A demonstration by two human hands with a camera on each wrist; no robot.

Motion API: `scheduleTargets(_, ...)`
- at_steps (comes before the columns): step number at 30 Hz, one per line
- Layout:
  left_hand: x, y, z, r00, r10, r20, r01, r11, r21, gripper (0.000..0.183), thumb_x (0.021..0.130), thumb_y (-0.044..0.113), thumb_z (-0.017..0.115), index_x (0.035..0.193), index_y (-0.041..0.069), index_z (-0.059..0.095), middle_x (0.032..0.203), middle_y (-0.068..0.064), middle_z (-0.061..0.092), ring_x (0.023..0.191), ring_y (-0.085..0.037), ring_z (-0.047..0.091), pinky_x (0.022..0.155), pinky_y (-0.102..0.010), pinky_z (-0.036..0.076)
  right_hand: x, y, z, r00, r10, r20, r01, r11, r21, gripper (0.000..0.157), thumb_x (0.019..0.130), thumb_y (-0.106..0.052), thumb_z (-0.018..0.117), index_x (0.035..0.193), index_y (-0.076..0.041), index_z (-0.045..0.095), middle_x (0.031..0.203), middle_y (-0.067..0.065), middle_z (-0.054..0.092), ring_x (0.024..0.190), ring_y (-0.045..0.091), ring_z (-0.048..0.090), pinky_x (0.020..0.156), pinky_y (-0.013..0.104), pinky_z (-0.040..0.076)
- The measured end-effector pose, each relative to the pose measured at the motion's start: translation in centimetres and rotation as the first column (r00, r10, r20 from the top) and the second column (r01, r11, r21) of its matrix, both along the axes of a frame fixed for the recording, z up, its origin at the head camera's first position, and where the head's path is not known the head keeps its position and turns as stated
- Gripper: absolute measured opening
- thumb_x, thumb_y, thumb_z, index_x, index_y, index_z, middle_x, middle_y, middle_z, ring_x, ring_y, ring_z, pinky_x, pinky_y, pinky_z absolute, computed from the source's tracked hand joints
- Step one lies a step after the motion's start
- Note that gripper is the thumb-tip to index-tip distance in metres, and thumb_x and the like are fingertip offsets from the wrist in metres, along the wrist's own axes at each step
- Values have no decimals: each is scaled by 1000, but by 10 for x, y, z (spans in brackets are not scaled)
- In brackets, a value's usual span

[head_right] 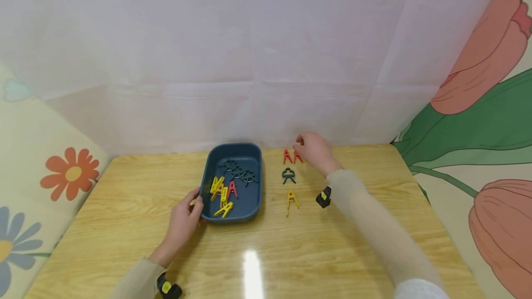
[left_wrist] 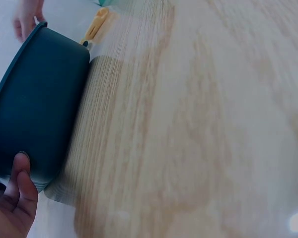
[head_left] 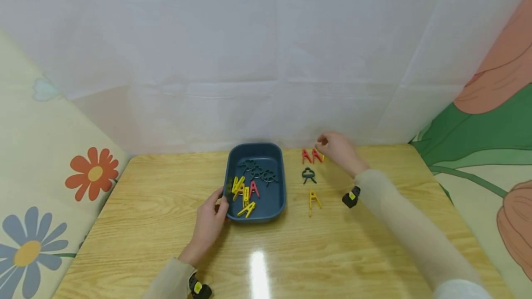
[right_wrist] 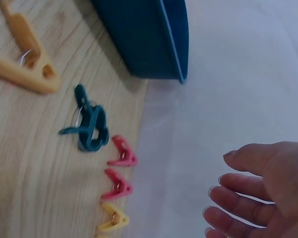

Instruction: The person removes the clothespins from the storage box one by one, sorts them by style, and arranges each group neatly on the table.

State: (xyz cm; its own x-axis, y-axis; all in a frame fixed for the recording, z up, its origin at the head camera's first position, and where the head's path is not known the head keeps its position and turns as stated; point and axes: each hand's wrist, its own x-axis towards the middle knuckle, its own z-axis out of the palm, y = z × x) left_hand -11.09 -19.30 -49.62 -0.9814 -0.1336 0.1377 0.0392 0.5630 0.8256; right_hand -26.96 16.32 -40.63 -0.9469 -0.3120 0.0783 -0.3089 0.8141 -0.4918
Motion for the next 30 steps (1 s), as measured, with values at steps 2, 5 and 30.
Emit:
scheduleTargets(2, 0, 0, 0, 1000, 0, 7, 0, 1000, 0, 44, 108, 11, 49, 149, -4, 52, 138, -25, 62, 94, -28, 73, 65, -23, 57, 1, -6, 2, 1000, 22, 8, -22, 1000, -5, 34, 104, -25, 63, 123, 3, 69, 117, 20, 71, 106, 35, 66, 92, 50, 54)
scheduleTargets(5, 0, -1, 1, 1000, -4, 21, 4, 1000, 1, 44, 108, 12, 49, 149, -3, 52, 139, -25, 62, 95, -28, 73, 65, -22, 57, 3, -16, 7, 998, 48, 29, -47, 999, -18, 36, 105, -25, 62, 127, 3, 68, 120, 20, 70, 103, 34, 67, 91, 49, 55)
scheduleTargets(30, -3, 1, 5, 1000, -12, 26, 13, 999, -31, 43, 108, 12, 50, 149, -2, 53, 139, -23, 62, 83, -22, 69, 63, -23, 55, 3, -110, 25, 967, 253, 14, -253, 963, 92, 33, 104, -27, 67, 127, -4, 70, 120, 11, 72, 111, 25, 67, 95, 40, 54)
